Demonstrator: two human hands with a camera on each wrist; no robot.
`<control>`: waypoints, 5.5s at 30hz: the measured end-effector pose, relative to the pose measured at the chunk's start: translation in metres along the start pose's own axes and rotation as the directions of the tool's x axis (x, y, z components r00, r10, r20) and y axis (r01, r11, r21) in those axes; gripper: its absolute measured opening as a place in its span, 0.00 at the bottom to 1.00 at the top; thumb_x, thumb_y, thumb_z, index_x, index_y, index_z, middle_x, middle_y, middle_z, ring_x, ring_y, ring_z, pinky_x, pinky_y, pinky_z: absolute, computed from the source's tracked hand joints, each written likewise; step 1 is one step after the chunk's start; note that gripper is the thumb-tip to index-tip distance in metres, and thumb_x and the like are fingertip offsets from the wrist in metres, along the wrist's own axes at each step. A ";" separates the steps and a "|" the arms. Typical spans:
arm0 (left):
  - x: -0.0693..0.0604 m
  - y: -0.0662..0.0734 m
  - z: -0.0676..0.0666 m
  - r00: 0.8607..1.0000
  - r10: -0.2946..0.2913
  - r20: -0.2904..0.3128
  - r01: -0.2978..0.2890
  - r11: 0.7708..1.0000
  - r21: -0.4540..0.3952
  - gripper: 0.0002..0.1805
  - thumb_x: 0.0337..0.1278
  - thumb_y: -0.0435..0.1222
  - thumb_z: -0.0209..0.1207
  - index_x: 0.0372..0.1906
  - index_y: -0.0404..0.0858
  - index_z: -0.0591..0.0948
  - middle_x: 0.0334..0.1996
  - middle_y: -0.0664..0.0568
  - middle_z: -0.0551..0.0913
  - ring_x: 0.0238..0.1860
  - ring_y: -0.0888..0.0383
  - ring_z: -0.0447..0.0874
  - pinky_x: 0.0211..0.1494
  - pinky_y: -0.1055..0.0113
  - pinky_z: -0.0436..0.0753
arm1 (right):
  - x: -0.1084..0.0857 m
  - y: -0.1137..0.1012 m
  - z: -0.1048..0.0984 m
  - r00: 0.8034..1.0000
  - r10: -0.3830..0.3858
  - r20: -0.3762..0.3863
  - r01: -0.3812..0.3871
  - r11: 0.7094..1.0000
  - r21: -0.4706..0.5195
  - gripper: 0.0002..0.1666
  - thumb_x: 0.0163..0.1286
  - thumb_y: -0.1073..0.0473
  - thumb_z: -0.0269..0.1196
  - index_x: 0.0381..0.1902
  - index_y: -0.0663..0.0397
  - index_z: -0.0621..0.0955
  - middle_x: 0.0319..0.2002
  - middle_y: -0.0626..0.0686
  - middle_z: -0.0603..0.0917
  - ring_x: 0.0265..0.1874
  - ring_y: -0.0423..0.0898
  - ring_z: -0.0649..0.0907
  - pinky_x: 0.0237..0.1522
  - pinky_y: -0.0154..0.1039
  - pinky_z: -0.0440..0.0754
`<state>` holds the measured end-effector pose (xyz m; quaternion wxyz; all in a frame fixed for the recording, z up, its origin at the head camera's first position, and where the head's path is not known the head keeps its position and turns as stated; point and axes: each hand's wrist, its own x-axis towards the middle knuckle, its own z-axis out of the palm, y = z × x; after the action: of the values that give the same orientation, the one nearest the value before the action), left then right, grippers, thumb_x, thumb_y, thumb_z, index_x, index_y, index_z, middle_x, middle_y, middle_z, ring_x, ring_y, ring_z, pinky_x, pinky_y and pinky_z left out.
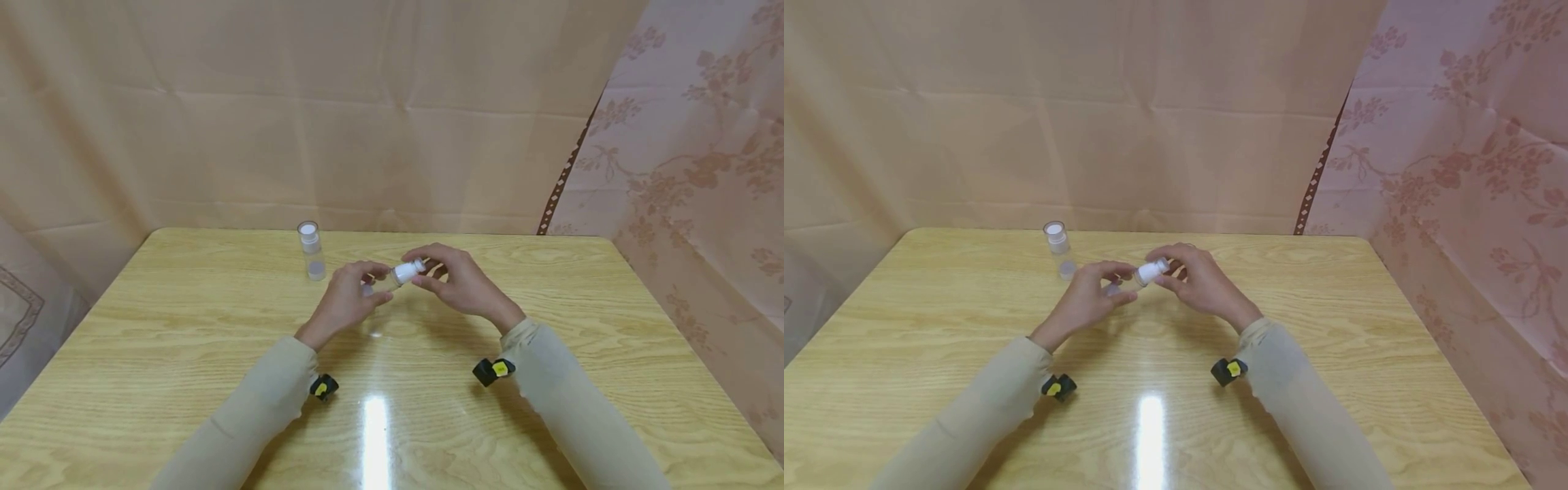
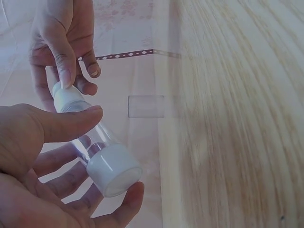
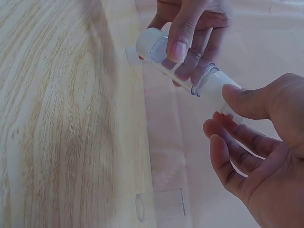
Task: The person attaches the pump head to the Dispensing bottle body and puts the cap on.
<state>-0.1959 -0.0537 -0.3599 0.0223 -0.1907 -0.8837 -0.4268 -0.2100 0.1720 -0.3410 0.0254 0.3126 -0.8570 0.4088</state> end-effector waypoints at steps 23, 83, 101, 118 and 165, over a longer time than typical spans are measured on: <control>-0.005 0.001 0.005 0.983 0.125 -0.135 -0.107 0.985 0.131 0.21 0.50 0.29 0.75 0.52 0.33 0.86 0.48 0.44 0.87 0.48 0.45 0.81 0.52 0.51 0.81 | 0.001 0.003 0.004 0.995 0.095 0.007 -0.095 0.995 -0.001 0.12 0.75 0.59 0.64 0.53 0.56 0.83 0.38 0.51 0.82 0.37 0.48 0.81 0.43 0.49 0.83; -0.003 0.003 0.000 0.997 0.005 -0.077 -0.006 1.000 -0.012 0.21 0.50 0.30 0.75 0.51 0.33 0.86 0.49 0.42 0.87 0.49 0.41 0.84 0.52 0.50 0.83 | 0.001 0.002 -0.001 0.998 0.059 0.019 -0.058 0.998 -0.028 0.23 0.69 0.58 0.69 0.60 0.56 0.81 0.47 0.52 0.85 0.41 0.47 0.83 0.45 0.46 0.84; -0.003 0.004 -0.001 1.000 -0.004 -0.029 0.003 0.999 -0.039 0.21 0.53 0.29 0.73 0.54 0.31 0.84 0.48 0.40 0.86 0.50 0.39 0.83 0.53 0.50 0.83 | 0.001 0.004 0.000 1.000 0.005 0.007 -0.005 1.000 -0.009 0.18 0.68 0.68 0.68 0.55 0.56 0.83 0.49 0.52 0.85 0.42 0.48 0.83 0.44 0.45 0.84; -0.004 0.007 0.002 0.993 0.036 -0.112 -0.028 0.997 0.073 0.22 0.49 0.29 0.76 0.52 0.34 0.86 0.50 0.44 0.86 0.50 0.44 0.83 0.54 0.51 0.82 | 0.002 0.001 0.001 0.998 0.068 0.016 -0.068 0.998 -0.014 0.12 0.74 0.60 0.64 0.53 0.56 0.84 0.38 0.50 0.84 0.37 0.48 0.81 0.42 0.50 0.82; -0.006 0.007 0.003 0.991 0.050 -0.127 -0.041 0.997 0.072 0.21 0.50 0.29 0.75 0.52 0.34 0.86 0.47 0.44 0.87 0.49 0.44 0.82 0.54 0.51 0.81 | 0.002 0.001 0.002 0.996 0.081 0.033 -0.081 0.997 0.003 0.12 0.74 0.60 0.65 0.52 0.55 0.83 0.38 0.50 0.82 0.37 0.48 0.79 0.44 0.50 0.81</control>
<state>-0.1873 -0.0495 -0.3578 0.0957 -0.1818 -0.8902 -0.4066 -0.2115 0.1700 -0.3430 -0.0058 0.2844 -0.8683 0.4063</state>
